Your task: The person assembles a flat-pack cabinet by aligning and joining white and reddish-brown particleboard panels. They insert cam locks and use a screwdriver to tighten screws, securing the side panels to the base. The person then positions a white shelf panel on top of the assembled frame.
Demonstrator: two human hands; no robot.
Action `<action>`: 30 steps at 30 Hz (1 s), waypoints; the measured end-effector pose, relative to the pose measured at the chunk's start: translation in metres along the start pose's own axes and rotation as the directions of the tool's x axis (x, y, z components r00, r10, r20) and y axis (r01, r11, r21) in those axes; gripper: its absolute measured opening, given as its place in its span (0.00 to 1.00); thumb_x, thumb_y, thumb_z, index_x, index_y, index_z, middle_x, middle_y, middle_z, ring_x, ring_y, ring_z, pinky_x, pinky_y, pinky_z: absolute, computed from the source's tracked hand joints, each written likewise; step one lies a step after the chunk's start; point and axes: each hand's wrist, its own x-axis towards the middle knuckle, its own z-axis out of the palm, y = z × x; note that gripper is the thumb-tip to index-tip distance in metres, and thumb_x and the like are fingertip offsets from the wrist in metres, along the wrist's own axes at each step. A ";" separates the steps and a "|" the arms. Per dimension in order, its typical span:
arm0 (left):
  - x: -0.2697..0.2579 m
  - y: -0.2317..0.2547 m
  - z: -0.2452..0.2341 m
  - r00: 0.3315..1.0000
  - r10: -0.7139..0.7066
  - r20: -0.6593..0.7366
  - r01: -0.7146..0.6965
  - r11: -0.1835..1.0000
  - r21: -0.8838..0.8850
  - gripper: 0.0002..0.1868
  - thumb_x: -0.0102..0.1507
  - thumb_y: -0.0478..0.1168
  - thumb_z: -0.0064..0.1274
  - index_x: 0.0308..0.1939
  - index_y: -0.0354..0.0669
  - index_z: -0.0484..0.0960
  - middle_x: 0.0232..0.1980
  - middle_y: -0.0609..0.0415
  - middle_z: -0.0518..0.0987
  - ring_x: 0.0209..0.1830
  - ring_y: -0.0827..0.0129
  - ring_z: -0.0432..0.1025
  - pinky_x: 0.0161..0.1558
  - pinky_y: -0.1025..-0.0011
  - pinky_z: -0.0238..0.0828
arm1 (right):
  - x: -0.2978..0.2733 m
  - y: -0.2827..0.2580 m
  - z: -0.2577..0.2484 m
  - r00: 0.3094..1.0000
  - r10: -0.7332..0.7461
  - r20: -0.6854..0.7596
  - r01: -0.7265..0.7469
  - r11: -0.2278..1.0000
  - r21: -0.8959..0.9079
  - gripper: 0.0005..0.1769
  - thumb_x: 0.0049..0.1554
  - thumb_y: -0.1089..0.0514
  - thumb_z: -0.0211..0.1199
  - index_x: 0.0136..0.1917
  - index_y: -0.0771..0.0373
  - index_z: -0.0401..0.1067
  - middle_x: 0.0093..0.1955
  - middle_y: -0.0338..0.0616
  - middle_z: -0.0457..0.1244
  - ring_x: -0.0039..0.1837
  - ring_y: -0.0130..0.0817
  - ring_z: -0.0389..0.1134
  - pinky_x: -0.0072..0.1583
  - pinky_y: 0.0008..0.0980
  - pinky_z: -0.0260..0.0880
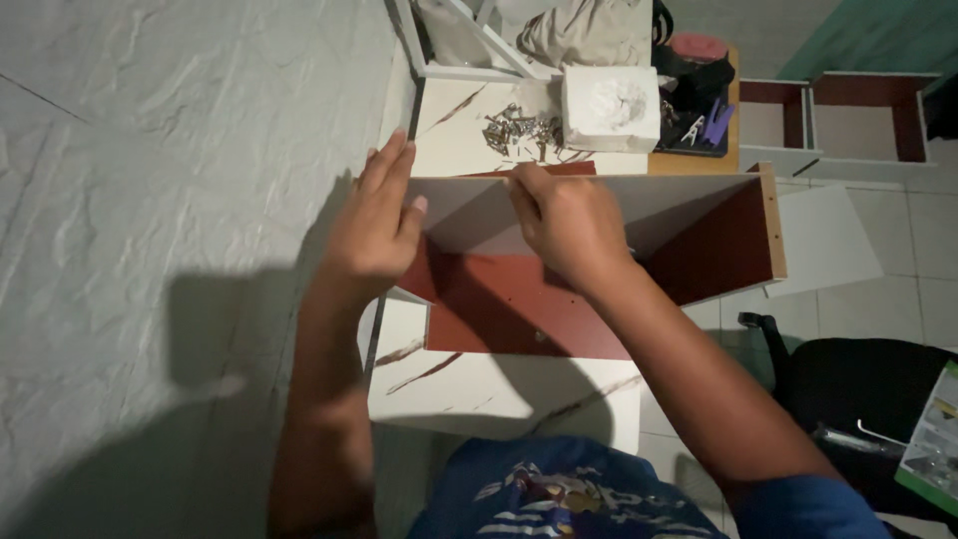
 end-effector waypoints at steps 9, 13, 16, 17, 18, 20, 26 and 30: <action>-0.009 -0.022 0.008 0.989 -0.121 -0.089 0.061 0.862 -0.503 0.37 0.74 0.48 0.47 0.81 0.35 0.53 0.84 0.40 0.49 0.86 0.49 0.47 0.81 0.53 0.51 | -0.024 -0.008 -0.010 0.991 0.103 0.089 -0.112 0.988 0.106 0.25 0.61 0.54 0.61 0.70 0.60 0.70 0.40 0.54 0.68 0.37 0.57 0.69 0.40 0.53 0.68; -0.060 -0.064 0.039 0.946 -0.197 -0.259 -0.189 0.315 -0.930 0.48 0.69 0.62 0.52 0.85 0.52 0.48 0.89 0.43 0.42 0.90 0.50 0.46 0.86 0.54 0.51 | -0.105 0.015 0.004 0.944 0.235 0.233 -0.276 0.947 0.162 0.14 0.62 0.47 0.63 0.50 0.61 0.73 0.39 0.52 0.68 0.40 0.51 0.72 0.42 0.45 0.72; -0.106 -0.070 0.087 0.977 -0.154 -0.145 0.058 0.854 -0.517 0.35 0.66 0.59 0.58 0.67 0.41 0.69 0.68 0.44 0.69 0.69 0.57 0.67 0.68 0.58 0.67 | -0.165 0.062 0.016 0.589 0.542 0.599 -0.567 0.805 -0.171 0.30 0.61 0.33 0.57 0.43 0.61 0.80 0.36 0.50 0.70 0.41 0.43 0.74 0.48 0.42 0.73; -0.114 -0.075 0.097 0.982 -0.160 -0.102 0.123 0.947 -0.297 0.32 0.65 0.58 0.60 0.62 0.38 0.76 0.60 0.44 0.78 0.62 0.60 0.74 0.62 0.60 0.72 | -0.179 0.079 0.020 0.407 0.646 0.646 -0.590 0.726 -0.354 0.38 0.62 0.27 0.54 0.42 0.64 0.81 0.37 0.50 0.71 0.43 0.41 0.75 0.51 0.41 0.73; -0.118 -0.073 0.114 0.876 -0.473 0.093 0.481 0.866 -0.133 0.28 0.65 0.59 0.58 0.47 0.32 0.80 0.47 0.41 0.82 0.47 0.57 0.76 0.53 0.60 0.73 | -0.191 0.098 0.019 0.380 0.697 0.608 -0.639 0.673 -0.373 0.37 0.59 0.26 0.56 0.46 0.64 0.80 0.38 0.52 0.71 0.44 0.42 0.76 0.51 0.42 0.74; -0.123 -0.071 0.141 0.586 -0.785 0.200 0.801 0.599 0.003 0.32 0.66 0.58 0.57 0.29 0.25 0.80 0.29 0.37 0.80 0.27 0.54 0.74 0.37 0.58 0.70 | -0.212 0.124 0.016 0.316 0.790 0.525 -0.728 0.557 -0.399 0.40 0.54 0.24 0.59 0.52 0.64 0.77 0.40 0.55 0.72 0.46 0.44 0.76 0.52 0.43 0.76; -0.134 -0.099 0.194 0.897 -0.393 -0.205 0.308 0.885 -0.350 0.26 0.74 0.50 0.53 0.36 0.25 0.79 0.33 0.41 0.79 0.29 0.52 0.74 0.35 0.57 0.69 | -0.210 0.168 0.029 0.663 0.714 0.226 -0.697 0.699 -0.162 0.45 0.50 0.24 0.65 0.57 0.69 0.75 0.45 0.58 0.71 0.48 0.55 0.74 0.50 0.47 0.73; -0.141 -0.123 0.212 0.753 -0.648 -0.114 0.657 0.734 0.173 0.26 0.66 0.52 0.61 0.26 0.30 0.80 0.23 0.38 0.77 0.23 0.46 0.73 0.30 0.56 0.70 | -0.208 0.180 0.028 0.567 0.785 0.251 -0.751 0.618 -0.235 0.40 0.54 0.25 0.62 0.53 0.65 0.79 0.39 0.57 0.71 0.47 0.53 0.74 0.51 0.47 0.74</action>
